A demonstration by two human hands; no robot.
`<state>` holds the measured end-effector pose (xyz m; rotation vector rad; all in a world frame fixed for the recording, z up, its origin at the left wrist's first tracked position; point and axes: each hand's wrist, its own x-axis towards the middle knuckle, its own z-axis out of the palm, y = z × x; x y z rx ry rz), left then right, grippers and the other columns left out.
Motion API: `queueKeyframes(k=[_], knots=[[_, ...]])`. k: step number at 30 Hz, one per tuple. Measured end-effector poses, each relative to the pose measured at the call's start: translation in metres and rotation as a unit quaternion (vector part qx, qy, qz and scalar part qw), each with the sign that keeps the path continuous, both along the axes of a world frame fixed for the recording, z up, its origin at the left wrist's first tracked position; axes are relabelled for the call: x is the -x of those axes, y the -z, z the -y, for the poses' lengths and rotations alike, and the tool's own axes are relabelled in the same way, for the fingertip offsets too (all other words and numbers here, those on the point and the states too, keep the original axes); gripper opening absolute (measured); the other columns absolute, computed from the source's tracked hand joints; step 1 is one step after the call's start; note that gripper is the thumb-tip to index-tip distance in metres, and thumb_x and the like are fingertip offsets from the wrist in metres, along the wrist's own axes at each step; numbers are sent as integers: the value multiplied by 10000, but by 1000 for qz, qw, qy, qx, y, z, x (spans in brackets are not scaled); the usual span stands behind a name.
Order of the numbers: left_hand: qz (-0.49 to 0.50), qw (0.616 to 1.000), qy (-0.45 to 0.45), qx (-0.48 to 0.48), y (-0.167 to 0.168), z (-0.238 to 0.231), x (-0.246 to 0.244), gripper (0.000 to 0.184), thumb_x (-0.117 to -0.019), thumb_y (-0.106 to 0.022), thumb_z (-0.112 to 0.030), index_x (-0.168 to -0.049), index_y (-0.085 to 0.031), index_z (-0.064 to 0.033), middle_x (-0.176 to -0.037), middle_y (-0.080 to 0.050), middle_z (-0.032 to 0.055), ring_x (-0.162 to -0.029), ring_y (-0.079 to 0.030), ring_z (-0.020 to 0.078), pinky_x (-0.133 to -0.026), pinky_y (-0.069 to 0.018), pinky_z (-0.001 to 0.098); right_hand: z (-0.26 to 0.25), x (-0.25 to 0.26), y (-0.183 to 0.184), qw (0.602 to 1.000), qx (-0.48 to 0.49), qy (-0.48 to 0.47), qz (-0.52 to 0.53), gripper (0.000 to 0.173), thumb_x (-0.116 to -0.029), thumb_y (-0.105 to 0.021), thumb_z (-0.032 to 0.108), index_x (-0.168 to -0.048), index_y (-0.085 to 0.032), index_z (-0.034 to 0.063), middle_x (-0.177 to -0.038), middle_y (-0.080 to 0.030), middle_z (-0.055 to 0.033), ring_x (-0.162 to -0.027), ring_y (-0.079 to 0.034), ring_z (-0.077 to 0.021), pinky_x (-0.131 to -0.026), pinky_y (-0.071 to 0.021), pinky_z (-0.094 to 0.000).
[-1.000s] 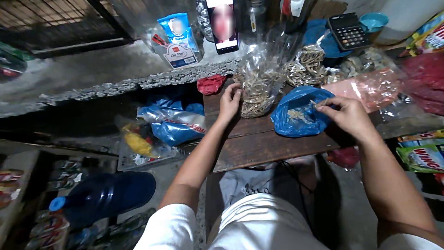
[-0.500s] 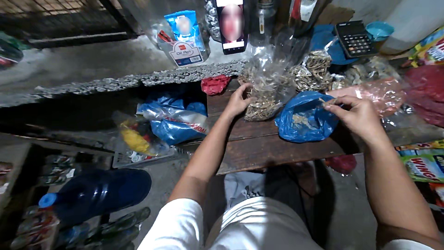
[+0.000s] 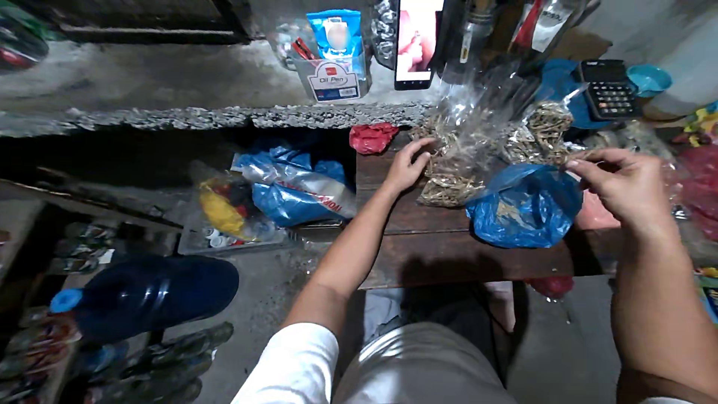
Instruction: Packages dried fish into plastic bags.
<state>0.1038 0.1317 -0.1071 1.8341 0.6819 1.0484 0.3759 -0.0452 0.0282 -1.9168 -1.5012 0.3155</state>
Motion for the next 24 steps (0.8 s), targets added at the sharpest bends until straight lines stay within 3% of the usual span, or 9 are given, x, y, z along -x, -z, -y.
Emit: queueKeyframes(k=[2,4,8,12,17,21,24], knots=[[34,996,-78,-16,8,-10,-4,382,-994,-478,-9,-1346,-565,114,-1356,-594,280,-1295,-570,318,-1117,-432,409,-3,4,-7,1000,-2,-3,5,216,-1008,-622,111,-1105,-673,-76,-984,-666,-143,-708,-549,-61,-680,-501,-253],[15,992,-129,-5,7,-16,-8,452,-954,-569,-20,-1394,-532,75,-1381,-568,269,-1294,-561,322,-1098,-449,423,1,12,-15,1000,-8,-13,11,192,-1016,-608,111,-1095,-665,-54,-957,-649,-135,-687,-540,-55,-664,-495,-237],[-95,990,-106,21,-9,-22,-16,712,-933,-732,-191,-1528,-403,19,-1537,-433,264,-1427,-431,381,-1181,-342,511,3,18,-24,1000,-19,-17,6,169,-1012,-602,80,-1085,-658,-62,-945,-640,-144,-666,-523,-59,-649,-488,-233],[-164,974,-150,36,-21,-25,-26,706,-918,-758,-310,-1516,-474,-67,-1459,-506,267,-1349,-484,438,-1110,-389,577,-5,4,-20,1000,-21,-14,-2,188,-997,-630,94,-1076,-671,-72,-979,-661,-106,-682,-535,5,-650,-484,-175],[-212,965,-144,50,-23,-33,-24,709,-914,-757,-341,-1514,-478,-89,-1415,-545,249,-1324,-495,440,-1078,-382,624,2,-4,-15,1000,-6,-3,-3,170,-993,-634,73,-1067,-677,-74,-986,-670,-123,-685,-544,-16,-649,-492,-195],[-199,968,-149,34,-18,-29,-19,558,-890,-780,-331,-1336,-633,-29,-1361,-543,277,-1288,-486,457,-1053,-387,621,3,-6,-10,1000,-5,-8,-1,168,-994,-630,83,-1061,-677,-64,-952,-664,-113,-664,-542,-22,-632,-489,-201],[-171,978,-121,21,-12,-30,-13,493,-879,-786,-255,-1247,-628,32,-1403,-520,280,-1324,-475,444,-1090,-381,593,3,-4,-10,1000,-4,-15,-3,167,-996,-629,80,-1060,-676,-68,-945,-660,-111,-667,-537,-14,-640,-487,-189]])
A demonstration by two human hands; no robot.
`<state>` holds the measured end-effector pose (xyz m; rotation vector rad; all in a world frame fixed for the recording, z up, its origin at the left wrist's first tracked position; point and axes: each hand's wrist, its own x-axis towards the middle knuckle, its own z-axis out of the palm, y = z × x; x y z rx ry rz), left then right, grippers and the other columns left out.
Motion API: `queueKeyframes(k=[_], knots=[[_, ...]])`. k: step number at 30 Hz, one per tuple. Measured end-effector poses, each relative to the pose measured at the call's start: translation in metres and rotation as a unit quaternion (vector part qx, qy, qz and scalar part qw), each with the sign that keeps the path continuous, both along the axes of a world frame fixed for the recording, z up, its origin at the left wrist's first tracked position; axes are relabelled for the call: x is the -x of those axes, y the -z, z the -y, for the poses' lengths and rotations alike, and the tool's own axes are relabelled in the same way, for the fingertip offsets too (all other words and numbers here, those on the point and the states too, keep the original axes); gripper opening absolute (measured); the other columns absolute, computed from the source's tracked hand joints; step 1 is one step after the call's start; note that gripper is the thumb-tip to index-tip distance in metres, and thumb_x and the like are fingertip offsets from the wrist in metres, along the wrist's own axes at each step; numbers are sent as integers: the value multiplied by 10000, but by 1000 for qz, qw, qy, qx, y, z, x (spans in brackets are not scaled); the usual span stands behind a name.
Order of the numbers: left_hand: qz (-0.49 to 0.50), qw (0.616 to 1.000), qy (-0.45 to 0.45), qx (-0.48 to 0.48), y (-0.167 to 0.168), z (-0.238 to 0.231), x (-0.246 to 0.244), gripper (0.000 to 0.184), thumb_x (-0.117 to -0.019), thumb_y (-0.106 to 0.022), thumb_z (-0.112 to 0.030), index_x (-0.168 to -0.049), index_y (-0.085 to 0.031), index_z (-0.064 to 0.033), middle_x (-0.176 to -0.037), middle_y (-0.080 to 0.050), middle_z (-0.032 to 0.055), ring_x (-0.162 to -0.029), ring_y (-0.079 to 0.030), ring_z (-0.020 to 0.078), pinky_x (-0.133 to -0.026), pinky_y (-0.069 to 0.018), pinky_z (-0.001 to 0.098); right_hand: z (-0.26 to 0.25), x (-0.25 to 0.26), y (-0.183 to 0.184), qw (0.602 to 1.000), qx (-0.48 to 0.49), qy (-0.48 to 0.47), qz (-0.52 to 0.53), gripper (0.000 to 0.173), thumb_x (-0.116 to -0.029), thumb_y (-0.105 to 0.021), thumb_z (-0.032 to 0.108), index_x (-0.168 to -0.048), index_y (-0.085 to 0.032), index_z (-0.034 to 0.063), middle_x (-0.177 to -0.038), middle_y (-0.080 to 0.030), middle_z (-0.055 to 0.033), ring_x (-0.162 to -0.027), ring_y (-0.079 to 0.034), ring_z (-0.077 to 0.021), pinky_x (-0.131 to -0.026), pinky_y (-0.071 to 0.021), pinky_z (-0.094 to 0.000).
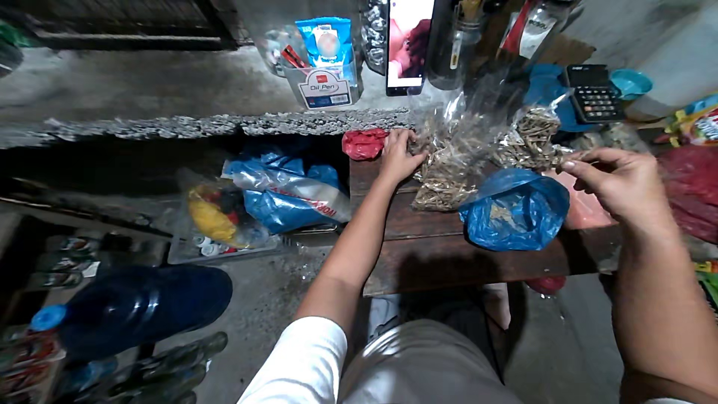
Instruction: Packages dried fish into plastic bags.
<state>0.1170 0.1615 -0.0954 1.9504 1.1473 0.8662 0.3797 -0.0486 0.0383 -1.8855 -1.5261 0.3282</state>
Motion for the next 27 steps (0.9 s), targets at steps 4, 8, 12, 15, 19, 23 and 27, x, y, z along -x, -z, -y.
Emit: queueKeyframes(k=[4,8,12,15,19,23,27], knots=[[10,999,34,36,1,-4,10,694,-834,-839,-216,-1363,-495,74,-1311,-578,304,-1253,-550,436,-1075,-421,572,0,4,1,1000,-2,-6,-5,152,-998,-628,88,-1046,-668,-50,-898,-637,-89,-637,-517,-5,-622,-471,-174],[-5,994,87,68,2,-8,19,1094,-776,-879,-231,-1608,-206,-7,-1560,-355,310,-1461,-322,458,-1202,-261,573,-6,2,0,1000,-8,3,-13,159,-986,-640,81,-1049,-681,-60,-931,-663,-79,-657,-532,13,-627,-478,-167],[-25,994,103,42,-2,-7,26,835,-808,-865,-219,-1478,-451,57,-1484,-436,327,-1412,-373,477,-1181,-285,566,-3,2,0,1000,-4,5,-7,167,-990,-635,75,-1059,-672,-72,-934,-659,-90,-658,-527,10,-631,-476,-166],[24,996,82,29,6,-7,24,800,-829,-844,-178,-1457,-433,98,-1446,-495,317,-1378,-461,416,-1176,-339,498,-4,1,2,1000,-6,7,-7,168,-987,-642,79,-1056,-676,-70,-932,-656,-95,-659,-530,8,-630,-478,-166],[84,996,9,43,8,-6,13,783,-866,-810,-160,-1477,-384,80,-1378,-564,296,-1303,-562,365,-1132,-420,493,-4,1,1,1000,-3,11,-8,167,-992,-639,98,-1048,-677,-55,-933,-656,-75,-661,-532,13,-633,-476,-163],[129,991,27,13,3,-3,11,921,-834,-825,-141,-1544,-275,62,-1479,-468,300,-1368,-499,358,-1153,-396,475,-9,5,-6,1000,2,13,-6,173,-996,-636,96,-1059,-679,-59,-917,-658,-87,-660,-531,-2,-641,-480,-184],[141,989,40,7,1,0,12,949,-815,-838,-112,-1552,-266,58,-1490,-451,301,-1370,-494,343,-1144,-408,445,-29,7,-19,999,-24,-31,-5,205,-985,-636,127,-1065,-689,-54,-985,-685,-89,-708,-558,11,-671,-502,-185]])
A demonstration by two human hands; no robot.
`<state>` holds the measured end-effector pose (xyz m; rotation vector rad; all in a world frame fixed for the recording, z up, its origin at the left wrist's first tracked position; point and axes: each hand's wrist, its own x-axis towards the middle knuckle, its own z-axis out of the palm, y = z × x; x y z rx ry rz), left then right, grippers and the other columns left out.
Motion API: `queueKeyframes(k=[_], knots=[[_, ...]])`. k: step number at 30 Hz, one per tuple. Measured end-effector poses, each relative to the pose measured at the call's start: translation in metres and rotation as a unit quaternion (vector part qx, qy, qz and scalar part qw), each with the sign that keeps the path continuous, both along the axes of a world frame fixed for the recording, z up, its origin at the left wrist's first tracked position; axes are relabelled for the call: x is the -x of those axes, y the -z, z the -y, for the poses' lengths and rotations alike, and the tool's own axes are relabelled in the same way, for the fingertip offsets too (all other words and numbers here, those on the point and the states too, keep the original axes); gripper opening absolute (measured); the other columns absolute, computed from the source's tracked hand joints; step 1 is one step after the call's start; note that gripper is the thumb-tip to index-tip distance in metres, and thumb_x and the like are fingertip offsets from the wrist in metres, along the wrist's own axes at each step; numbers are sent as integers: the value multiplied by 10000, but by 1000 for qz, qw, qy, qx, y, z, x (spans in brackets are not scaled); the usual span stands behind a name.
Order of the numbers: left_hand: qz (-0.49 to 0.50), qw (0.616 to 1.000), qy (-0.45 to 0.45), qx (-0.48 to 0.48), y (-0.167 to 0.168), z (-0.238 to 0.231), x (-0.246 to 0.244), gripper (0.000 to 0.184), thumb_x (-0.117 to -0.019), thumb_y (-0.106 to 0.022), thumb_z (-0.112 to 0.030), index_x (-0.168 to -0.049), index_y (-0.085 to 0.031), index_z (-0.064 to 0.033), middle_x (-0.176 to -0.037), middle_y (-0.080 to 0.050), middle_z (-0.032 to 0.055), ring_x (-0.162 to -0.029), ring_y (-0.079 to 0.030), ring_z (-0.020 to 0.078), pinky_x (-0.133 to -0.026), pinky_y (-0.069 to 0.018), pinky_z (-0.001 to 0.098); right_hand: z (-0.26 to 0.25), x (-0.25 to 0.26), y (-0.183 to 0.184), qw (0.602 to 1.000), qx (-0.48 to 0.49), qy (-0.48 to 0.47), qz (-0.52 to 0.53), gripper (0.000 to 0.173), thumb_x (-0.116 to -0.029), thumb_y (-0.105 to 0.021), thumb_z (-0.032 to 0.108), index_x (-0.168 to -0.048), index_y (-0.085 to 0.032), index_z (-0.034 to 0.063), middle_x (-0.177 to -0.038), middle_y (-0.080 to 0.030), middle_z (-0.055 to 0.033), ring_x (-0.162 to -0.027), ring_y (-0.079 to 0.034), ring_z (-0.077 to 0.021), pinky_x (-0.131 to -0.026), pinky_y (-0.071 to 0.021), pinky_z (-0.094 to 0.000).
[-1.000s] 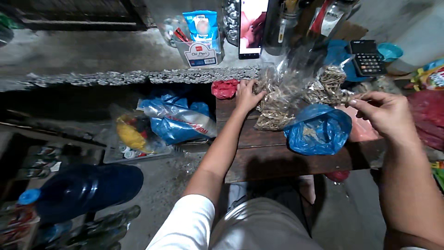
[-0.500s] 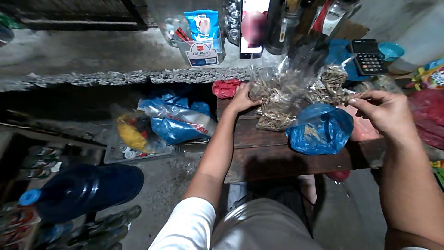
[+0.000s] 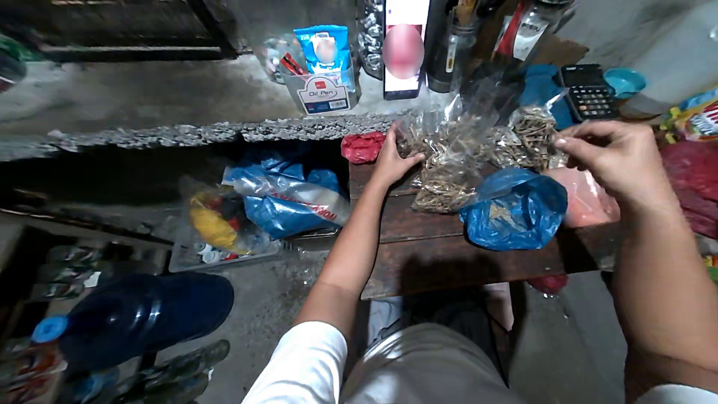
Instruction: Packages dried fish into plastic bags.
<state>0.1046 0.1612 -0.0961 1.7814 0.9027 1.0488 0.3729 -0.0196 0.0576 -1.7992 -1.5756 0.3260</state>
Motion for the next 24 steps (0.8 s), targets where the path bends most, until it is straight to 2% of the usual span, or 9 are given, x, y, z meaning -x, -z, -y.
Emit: queueKeyframes(k=[6,8,12,15,17,19,24], knots=[[10,1000,1,-17,4,-1,0,945,-806,-844,-121,-1550,-285,43,-1522,-425,289,-1397,-473,323,-1162,-389,430,-71,43,-35,988,-76,-131,8,192,-972,-654,159,-1047,-721,-4,-991,-699,-23,-843,-610,36,-798,-519,-171],[13,999,-2,-31,4,-1,-1,930,-803,-842,-118,-1539,-301,56,-1515,-434,295,-1393,-478,331,-1163,-391,433,-99,69,-42,981,-86,-172,1,184,-965,-669,167,-1045,-733,14,-1070,-683,-63,-956,-625,-22,-869,-518,-194],[8,999,-4,-46,4,0,-1,928,-800,-841,-122,-1533,-306,73,-1521,-426,300,-1412,-454,348,-1177,-369,447,-140,118,-48,972,-39,-221,69,217,-963,-692,195,-1072,-750,17,-1254,-611,-216,-1124,-619,-237,-971,-507,-343],[2,999,-6,-37,4,-1,-1,928,-800,-844,-132,-1535,-310,59,-1521,-429,292,-1408,-459,343,-1174,-373,448,-158,134,-43,947,47,-224,225,203,-949,-717,195,-1053,-768,29,-1305,-574,-269,-1263,-530,-410,-1033,-436,-579],[0,999,-5,-33,4,-2,-1,937,-806,-843,-132,-1544,-296,53,-1529,-420,289,-1414,-450,346,-1175,-370,454,-160,140,-45,924,128,-199,299,225,-975,-684,172,-1148,-758,49,-1392,-526,-268,-1340,-453,-456,-1041,-388,-644],[-2,1000,-7,-30,3,-2,-1,936,-810,-839,-136,-1548,-294,45,-1509,-441,294,-1394,-470,359,-1162,-384,466,-156,136,-46,921,139,-198,304,253,-1003,-641,174,-1203,-746,61,-1401,-526,-263,-1339,-458,-453,-1037,-393,-641],[46,998,-12,-47,3,-1,1,920,-831,-823,-221,-1530,-305,76,-1445,-506,290,-1332,-528,327,-1114,-436,429,-112,101,-50,958,31,-190,213,295,-1032,-590,187,-1236,-715,14,-1371,-550,-277,-1304,-517,-422,-1083,-415,-560]])
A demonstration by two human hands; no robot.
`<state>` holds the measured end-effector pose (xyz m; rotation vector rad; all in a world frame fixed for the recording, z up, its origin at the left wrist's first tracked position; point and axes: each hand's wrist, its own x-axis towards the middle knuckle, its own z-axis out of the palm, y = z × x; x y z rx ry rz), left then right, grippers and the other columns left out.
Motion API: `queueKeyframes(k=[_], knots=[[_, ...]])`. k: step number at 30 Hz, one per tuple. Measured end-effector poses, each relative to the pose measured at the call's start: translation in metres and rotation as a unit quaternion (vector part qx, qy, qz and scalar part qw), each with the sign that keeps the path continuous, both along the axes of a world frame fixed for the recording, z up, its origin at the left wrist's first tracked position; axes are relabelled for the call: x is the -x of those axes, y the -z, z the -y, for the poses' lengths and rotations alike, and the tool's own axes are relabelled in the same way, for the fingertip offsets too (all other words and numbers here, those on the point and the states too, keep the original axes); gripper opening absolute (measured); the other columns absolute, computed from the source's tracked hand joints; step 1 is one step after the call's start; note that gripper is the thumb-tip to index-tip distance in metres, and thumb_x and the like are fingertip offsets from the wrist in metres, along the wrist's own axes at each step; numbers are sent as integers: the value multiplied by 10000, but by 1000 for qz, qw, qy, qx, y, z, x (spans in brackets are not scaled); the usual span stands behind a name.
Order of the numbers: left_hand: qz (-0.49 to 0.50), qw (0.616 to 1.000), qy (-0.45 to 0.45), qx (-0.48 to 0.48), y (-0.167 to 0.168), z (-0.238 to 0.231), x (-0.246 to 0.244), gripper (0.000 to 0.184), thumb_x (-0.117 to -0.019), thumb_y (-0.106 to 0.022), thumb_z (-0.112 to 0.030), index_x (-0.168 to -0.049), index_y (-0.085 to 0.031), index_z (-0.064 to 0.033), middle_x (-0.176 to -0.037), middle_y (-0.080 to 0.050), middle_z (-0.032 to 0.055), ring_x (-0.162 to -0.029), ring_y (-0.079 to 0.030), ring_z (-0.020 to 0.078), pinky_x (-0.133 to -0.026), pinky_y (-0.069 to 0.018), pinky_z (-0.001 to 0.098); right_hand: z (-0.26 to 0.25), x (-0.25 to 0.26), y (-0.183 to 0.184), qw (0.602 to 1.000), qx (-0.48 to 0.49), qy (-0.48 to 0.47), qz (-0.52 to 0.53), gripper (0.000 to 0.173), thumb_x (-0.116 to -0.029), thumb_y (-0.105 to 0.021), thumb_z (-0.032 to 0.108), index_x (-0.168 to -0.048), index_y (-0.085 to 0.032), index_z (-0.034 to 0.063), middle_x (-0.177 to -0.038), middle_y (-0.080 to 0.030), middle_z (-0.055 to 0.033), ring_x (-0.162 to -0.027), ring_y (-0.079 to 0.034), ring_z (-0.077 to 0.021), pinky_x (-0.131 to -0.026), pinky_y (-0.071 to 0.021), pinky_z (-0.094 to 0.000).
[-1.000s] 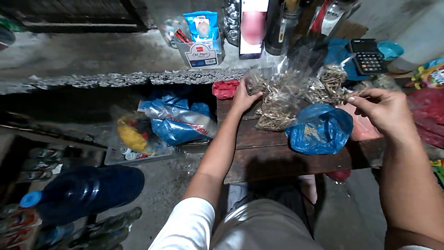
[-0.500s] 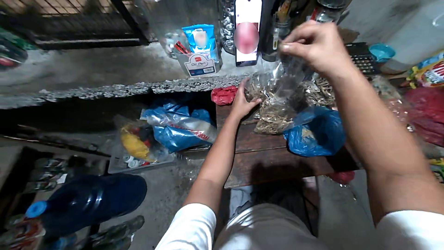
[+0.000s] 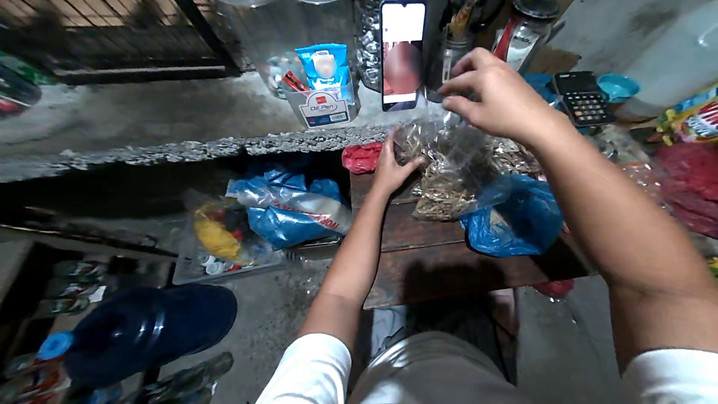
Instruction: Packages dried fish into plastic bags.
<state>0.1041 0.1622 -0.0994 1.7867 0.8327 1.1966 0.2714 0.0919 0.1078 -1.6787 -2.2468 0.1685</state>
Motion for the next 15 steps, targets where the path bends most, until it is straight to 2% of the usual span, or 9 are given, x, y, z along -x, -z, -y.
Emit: queueKeyframes(k=[1,3,5,6,9,12,13,15], knots=[[17,1000,-2,-9,1,0,0,916,-839,-816,-250,-1523,-310,90,-1442,-512,289,-1327,-536,307,-1111,-442,406,15,-12,4,999,-25,5,-25,301,-1031,-583,180,-1235,-709,-3,-1362,-556,-286,-1288,-534,-422,-1077,-429,-548],[53,998,-2,-25,2,0,-1,860,-887,-752,-287,-1506,-317,122,-1436,-516,288,-1315,-542,264,-1097,-443,354,50,-40,19,995,-65,30,-67,316,-1035,-562,192,-1227,-695,-21,-1328,-576,-274,-1204,-591,-374,-996,-498,-487],[85,996,-2,-33,1,-1,-4,685,-969,-614,-253,-1465,-364,148,-1409,-532,296,-1292,-560,238,-1081,-454,325,86,-65,42,986,-76,81,-129,317,-1025,-559,195,-1204,-695,-28,-1321,-576,-257,-1148,-606,-299,-942,-518,-407],[94,995,-8,-31,0,-2,-5,599,-999,-566,-228,-1434,-405,151,-1376,-552,292,-1259,-577,232,-1067,-464,329,104,-74,54,978,-77,112,-159,299,-1019,-572,184,-1173,-700,-37,-1323,-573,-251,-1153,-606,-271,-954,-527,-375],[75,996,-43,-12,-12,-7,-10,374,-1038,-514,-130,-1292,-537,142,-1221,-634,239,-1090,-636,183,-960,-515,317,149,-98,87,951,-99,203,-211,296,-1008,-595,186,-1076,-680,-90,-1354,-539,-270,-1104,-599,-242,-932,-511,-354],[50,997,-57,-16,-21,-13,-16,316,-1042,-478,-85,-1229,-569,154,-1194,-636,228,-1082,-619,149,-965,-494,279,180,-117,115,924,-131,263,-244,314,-989,-614,201,-1039,-666,-104,-1355,-530,-274,-1130,-564,-181,-926,-486,-262],[46,997,-59,-16,-23,-16,-17,318,-1045,-469,-84,-1232,-565,154,-1200,-633,229,-1089,-617,151,-968,-492,279,187,-122,122,918,-128,278,-253,316,-989,-620,205,-1051,-664,-102,-1358,-515,-273,-1133,-557,-186,-923,-489,-265],[48,997,-67,-6,-27,-15,-15,330,-1050,-457,-94,-1258,-546,147,-1226,-620,223,-1105,-612,156,-967,-494,287,198,-126,135,908,-111,300,-270,321,-992,-630,214,-1118,-666,-79,-1407,-480,-284,-1213,-542,-265,-982,-495,-351]])
